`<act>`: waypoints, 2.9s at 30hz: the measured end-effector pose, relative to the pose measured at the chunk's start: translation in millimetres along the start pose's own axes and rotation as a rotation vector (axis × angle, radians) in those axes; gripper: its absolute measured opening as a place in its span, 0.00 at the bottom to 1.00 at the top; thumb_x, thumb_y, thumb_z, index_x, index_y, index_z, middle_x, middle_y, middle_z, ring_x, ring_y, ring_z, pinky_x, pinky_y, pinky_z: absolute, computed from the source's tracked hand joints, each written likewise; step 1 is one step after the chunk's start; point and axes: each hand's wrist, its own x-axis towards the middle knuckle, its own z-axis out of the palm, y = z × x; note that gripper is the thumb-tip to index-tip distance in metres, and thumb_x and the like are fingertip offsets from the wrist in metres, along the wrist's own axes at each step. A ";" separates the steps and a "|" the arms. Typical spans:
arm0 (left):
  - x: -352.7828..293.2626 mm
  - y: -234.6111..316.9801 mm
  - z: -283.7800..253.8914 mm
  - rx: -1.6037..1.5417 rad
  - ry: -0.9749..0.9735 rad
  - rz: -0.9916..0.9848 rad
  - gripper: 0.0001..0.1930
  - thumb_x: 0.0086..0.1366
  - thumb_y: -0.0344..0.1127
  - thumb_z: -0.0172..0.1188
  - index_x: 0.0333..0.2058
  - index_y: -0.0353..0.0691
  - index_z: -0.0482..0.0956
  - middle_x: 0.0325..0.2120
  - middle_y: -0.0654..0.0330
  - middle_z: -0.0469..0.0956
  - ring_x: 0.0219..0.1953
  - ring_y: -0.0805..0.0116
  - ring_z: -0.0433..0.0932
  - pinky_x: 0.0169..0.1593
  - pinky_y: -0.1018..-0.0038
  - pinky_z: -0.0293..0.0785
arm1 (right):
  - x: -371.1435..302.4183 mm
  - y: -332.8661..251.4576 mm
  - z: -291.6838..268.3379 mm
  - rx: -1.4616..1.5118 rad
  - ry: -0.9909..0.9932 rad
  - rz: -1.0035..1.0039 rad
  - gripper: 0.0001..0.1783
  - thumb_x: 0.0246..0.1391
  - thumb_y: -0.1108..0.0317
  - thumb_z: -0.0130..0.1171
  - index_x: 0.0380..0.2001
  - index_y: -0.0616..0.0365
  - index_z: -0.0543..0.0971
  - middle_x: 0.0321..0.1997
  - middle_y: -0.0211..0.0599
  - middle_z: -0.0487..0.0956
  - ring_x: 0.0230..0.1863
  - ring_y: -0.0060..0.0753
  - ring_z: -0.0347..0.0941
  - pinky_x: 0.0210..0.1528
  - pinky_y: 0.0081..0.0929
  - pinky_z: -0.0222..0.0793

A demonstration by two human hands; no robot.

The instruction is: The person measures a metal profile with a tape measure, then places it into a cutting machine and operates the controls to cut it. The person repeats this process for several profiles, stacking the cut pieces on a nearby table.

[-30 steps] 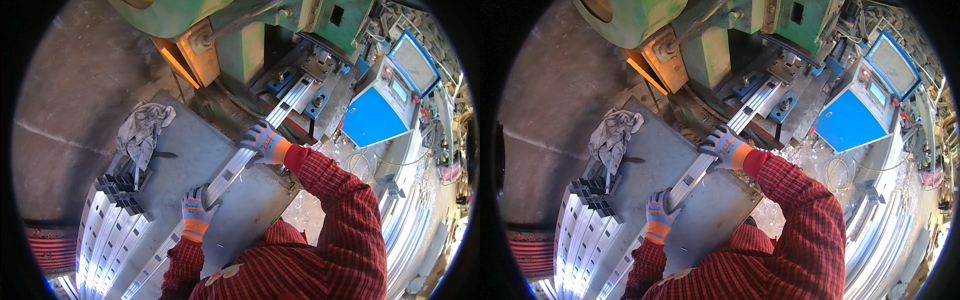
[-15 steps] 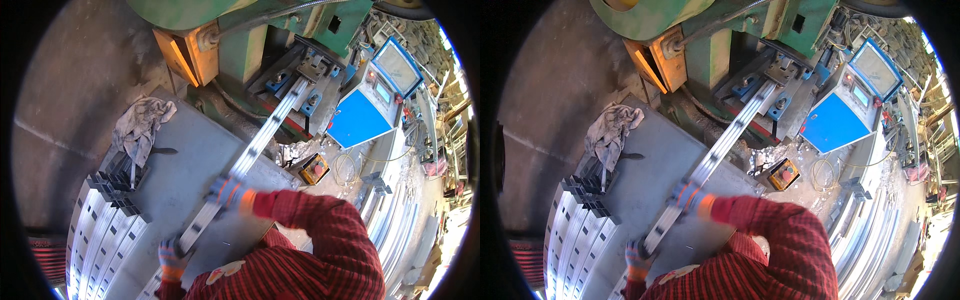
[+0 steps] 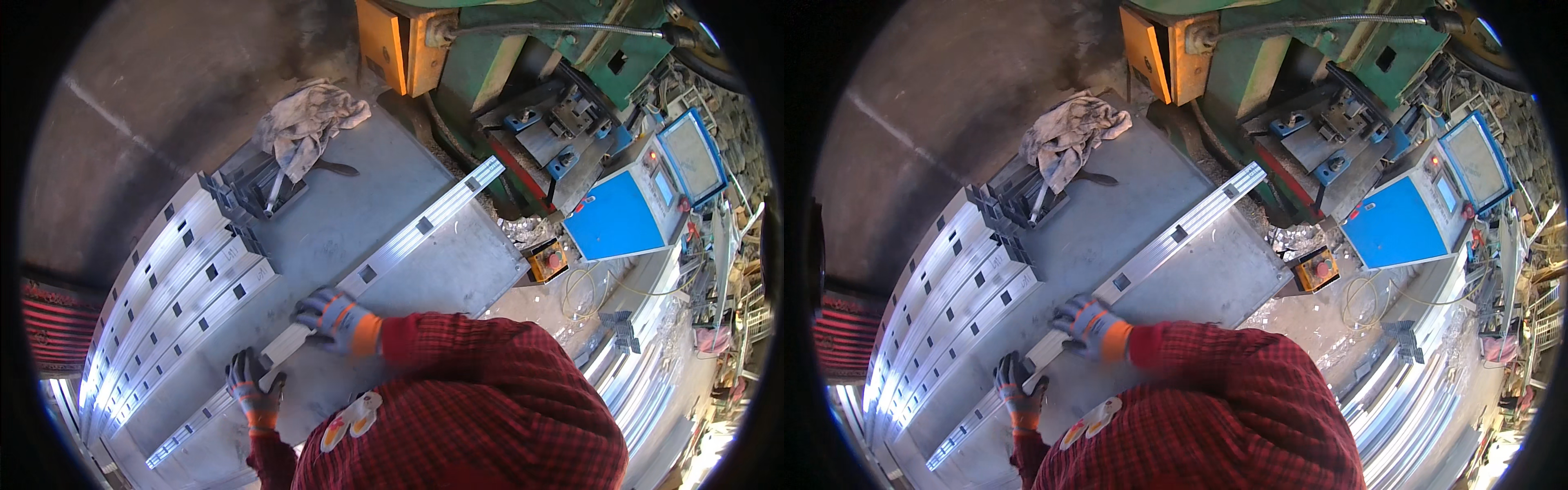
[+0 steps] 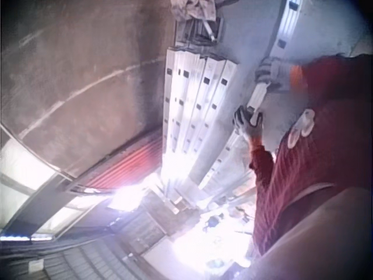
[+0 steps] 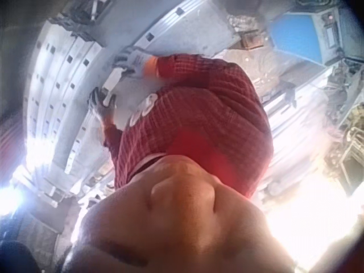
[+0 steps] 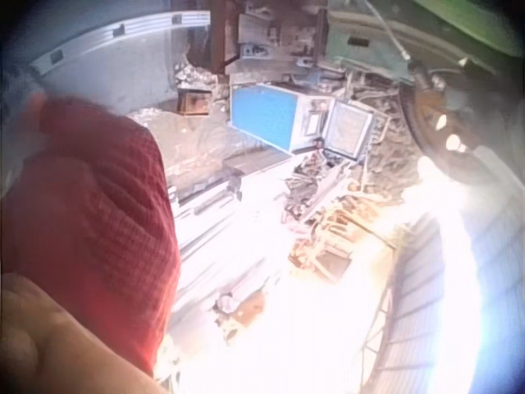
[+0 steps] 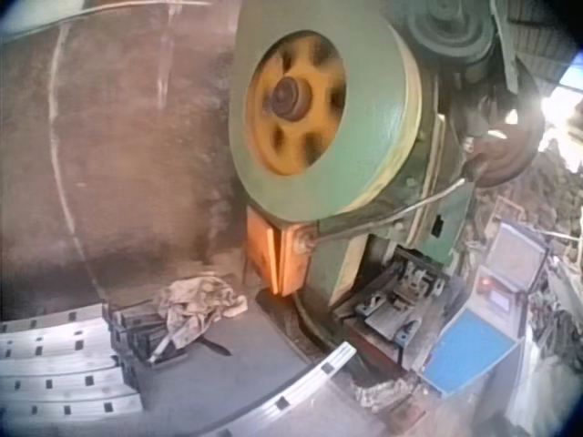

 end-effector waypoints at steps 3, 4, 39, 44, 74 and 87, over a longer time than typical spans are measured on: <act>19.4 23.8 20.7 -0.038 0.067 0.105 0.42 0.46 0.48 0.76 0.60 0.41 0.71 0.56 0.49 0.73 0.61 0.46 0.67 0.69 0.50 0.55 | -22.2 40.8 -44.3 -0.014 0.158 0.157 0.30 0.52 0.56 0.63 0.57 0.55 0.74 0.58 0.48 0.73 0.57 0.52 0.69 0.59 0.46 0.66; 19.4 21.4 27.1 -0.035 0.104 0.118 0.37 0.47 0.47 0.75 0.56 0.43 0.74 0.53 0.51 0.75 0.58 0.47 0.70 0.69 0.48 0.56 | -35.8 56.2 -58.7 -0.110 0.176 0.227 0.29 0.53 0.56 0.63 0.57 0.56 0.74 0.56 0.47 0.74 0.57 0.52 0.70 0.58 0.43 0.68; -31.4 -72.7 -7.9 -1.211 1.329 -1.120 0.38 0.57 0.44 0.75 0.62 0.40 0.67 0.55 0.56 0.70 0.55 0.61 0.74 0.55 0.65 0.74 | -85.1 83.3 -104.7 -0.076 0.525 0.120 0.17 0.67 0.59 0.52 0.51 0.60 0.75 0.47 0.40 0.78 0.42 0.34 0.74 0.43 0.29 0.69; -24.9 -61.0 -36.5 -1.905 0.892 -0.965 0.27 0.63 0.47 0.69 0.54 0.37 0.73 0.40 0.61 0.79 0.41 0.67 0.81 0.48 0.66 0.81 | -78.2 65.5 -129.4 0.163 0.436 0.343 0.19 0.70 0.56 0.45 0.51 0.59 0.75 0.53 0.47 0.75 0.47 0.42 0.75 0.46 0.34 0.71; -9.8 -277.2 -73.7 -1.354 1.369 -1.074 0.24 0.56 0.55 0.73 0.40 0.42 0.82 0.24 0.68 0.76 0.23 0.76 0.73 0.26 0.80 0.69 | 24.3 -30.5 22.4 0.531 0.428 0.301 0.09 0.63 0.74 0.56 0.46 0.61 0.79 0.45 0.37 0.81 0.43 0.26 0.76 0.47 0.24 0.73; -10.6 -294.2 -56.2 -1.367 1.280 -1.140 0.25 0.59 0.52 0.72 0.43 0.36 0.80 0.29 0.64 0.77 0.29 0.72 0.78 0.33 0.77 0.77 | 36.0 -39.6 28.1 0.458 0.410 0.299 0.10 0.64 0.73 0.56 0.47 0.61 0.79 0.45 0.38 0.81 0.43 0.26 0.76 0.47 0.23 0.74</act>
